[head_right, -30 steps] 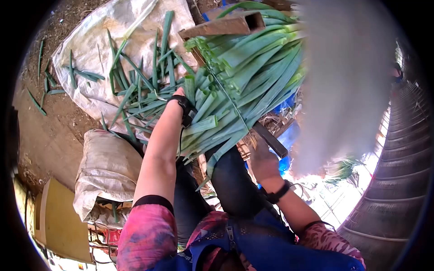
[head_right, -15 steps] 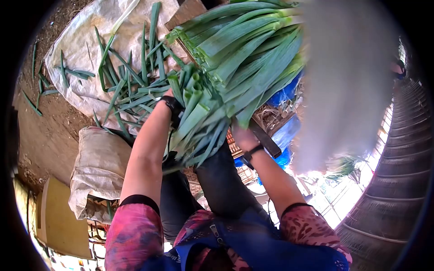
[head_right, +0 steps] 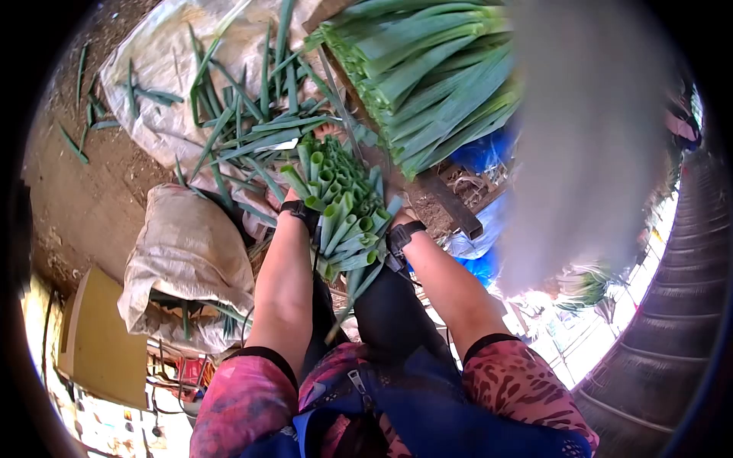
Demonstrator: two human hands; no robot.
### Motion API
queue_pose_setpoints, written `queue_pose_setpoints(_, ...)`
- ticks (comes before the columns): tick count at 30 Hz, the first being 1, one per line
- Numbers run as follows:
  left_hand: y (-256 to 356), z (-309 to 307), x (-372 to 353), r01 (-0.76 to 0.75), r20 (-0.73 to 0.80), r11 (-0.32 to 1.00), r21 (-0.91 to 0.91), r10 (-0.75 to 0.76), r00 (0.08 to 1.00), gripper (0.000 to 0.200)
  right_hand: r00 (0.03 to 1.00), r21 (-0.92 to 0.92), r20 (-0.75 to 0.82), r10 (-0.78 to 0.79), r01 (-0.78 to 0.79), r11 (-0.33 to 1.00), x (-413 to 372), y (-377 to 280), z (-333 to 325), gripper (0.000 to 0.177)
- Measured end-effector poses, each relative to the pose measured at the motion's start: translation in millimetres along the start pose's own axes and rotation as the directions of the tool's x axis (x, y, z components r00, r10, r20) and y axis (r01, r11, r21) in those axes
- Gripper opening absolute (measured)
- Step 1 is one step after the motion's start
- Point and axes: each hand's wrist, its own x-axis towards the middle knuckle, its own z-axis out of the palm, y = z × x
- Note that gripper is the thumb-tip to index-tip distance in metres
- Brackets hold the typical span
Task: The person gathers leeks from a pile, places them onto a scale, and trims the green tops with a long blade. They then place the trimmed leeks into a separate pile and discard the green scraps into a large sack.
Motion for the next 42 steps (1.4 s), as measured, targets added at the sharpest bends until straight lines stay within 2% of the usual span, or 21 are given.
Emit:
queue_pose_setpoints(7,88.1,-37.7,-100.3,-0.133,-0.102,0.96,-0.248,0.111,0.989,0.04,0.982,-0.044,0.018,0.188,-0.187,0.981,24.8,76.0,128.8,0.034)
queue_pose_setpoints(11,139.4,-86.8,-172.7,-0.274,-0.205,0.901,-0.335,0.214,0.955,0.04,0.943,-0.229,-0.141,0.302,-0.328,0.917,49.9,124.8,201.2,0.032)
queue_pose_setpoints(12,149.3,-103.6,-194.3,-0.308,-0.233,0.884,-0.352,0.236,0.943,0.04,0.882,-0.292,-0.314,0.351,-0.442,0.848,55.9,138.4,215.1,0.03)
queue_pose_setpoints(13,158.1,-122.1,-217.1,-0.345,-0.268,0.867,-0.359,0.258,0.928,0.04,0.929,-0.712,-0.289,0.232,-0.37,0.597,60.2,161.2,220.3,0.033)
queue_pose_setpoints(14,165.0,-141.7,-241.3,-0.381,-0.303,0.847,-0.371,0.277,0.912,0.04,0.972,-0.957,-0.19,0.141,-0.216,0.195,64.1,194.4,221.0,0.036)
queue_pose_setpoints(16,176.0,-190.7,-296.5,-0.448,-0.38,0.809,-0.38,0.305,0.873,0.04,0.994,-0.993,-0.097,0.057,-0.093,-0.067,63.8,272.2,230.4,0.039)
queue_pose_setpoints(18,184.8,-244.5,-351.3,-0.507,-0.454,0.777,-0.373,0.323,0.83,0.04,0.974,-0.924,-0.228,-0.011,-0.213,0.317,61.8,363.4,247.0,0.036)
queue_pose_setpoints(20,190.3,-299.4,-390.4,-0.558,-0.513,0.734,-0.387,0.332,0.792,0.04,0.966,-0.823,-0.196,0.165,-0.071,-0.564,72.5,383.6,316.1,0.033)
queue_pose_setpoints(21,190.3,-324.6,-403.8,-0.575,-0.538,0.719,-0.39,0.329,0.776,0.041,0.996,-0.88,-0.025,0.085,0.018,-0.474,76.4,401.6,308.7,0.031)
queue_pose_setpoints(24,184.3,-389.8,-410.6,-0.595,-0.587,0.681,-0.427,0.292,0.755,0.041,0.957,-0.706,0.284,0.062,0.252,-0.662,113.1,411.2,268.1,0.026)
queue_pose_setpoints(25,176.8,-403.4,-403.1,-0.593,-0.588,0.685,-0.424,0.289,0.755,0.041,0.989,-0.622,0.132,0.06,0.13,-0.772,117.0,399.6,288.7,0.025)
queue_pose_setpoints(27,150.9,-417.3,-376.0,-0.604,-0.553,0.758,-0.247,0.402,0.73,0.053,0.947,-0.674,0.32,-0.004,0.225,-0.704,140.7,378.5,255.7,0.027)
queue_pose_setpoints(29,139.4,-422.4,-332.3,-0.391,-0.484,0.916,0.096,0.386,0.786,0.062,0.941,-0.635,0.339,-0.001,0.228,-0.738,152.5,361.3,245.8,0.03)
queue_pose_setpoints(31,131.9,-382.2,-278.5,-0.066,-0.726,0.906,0.418,0.377,0.575,0.095,0.962,-0.589,0.266,0.06,0.212,-0.78,160.5,361.7,234.0,0.029)
queue_pose_setpoints(33,128.9,-369.8,-231.8,0.426,-0.858,0.762,0.487,0.325,0.399,0.123,0.982,-0.585,0.126,0.142,0.189,-0.789,167.8,361.7,218.9,0.033)
queue_pose_setpoints(35,144.1,-340.9,-193.9,0.645,-0.933,0.675,0.357,0.222,0.284,0.123,0.98,-0.655,-0.054,0.19,0.108,-0.748,167.1,368.3,210.1,0.037)
queue_pose_setpoints(37,150.0,-340.9,-158.9,0.675,-0.911,0.613,0.411,0.263,0.316,0.116,0.916,-0.578,0.108,0.387,0.374,-0.725,170.0,369.8,190.9,0.042)
queue_pose_setpoints(38,149.9,-343.4,-141.0,0.667,-0.889,0.588,0.458,0.293,0.352,0.113,0.979,-0.874,-0.054,0.197,0.049,-0.483,165.6,373.0,206.7,0.042)
queue_pose_setpoints(39,148.9,-350.3,-121.8,0.665,-0.869,0.56,0.495,0.317,0.38,0.11,0.97,-0.906,-0.028,0.243,0.078,-0.416,173.2,366.4,198.7,0.042)
queue_pose_setpoints(41,146.7,-365.3,-84.0,0.654,-0.828,0.507,0.561,0.344,0.443,0.103,0.966,-0.77,0.034,0.255,0.187,-0.609,188.4,345.6,200.5,0.039)
queue_pose_setpoints(42,144.6,-371.9,-68.0,0.654,-0.81,0.478,0.586,0.349,0.471,0.1,0.976,-0.833,0.007,0.22,0.127,-0.539,190.1,335.4,198.5,0.037)
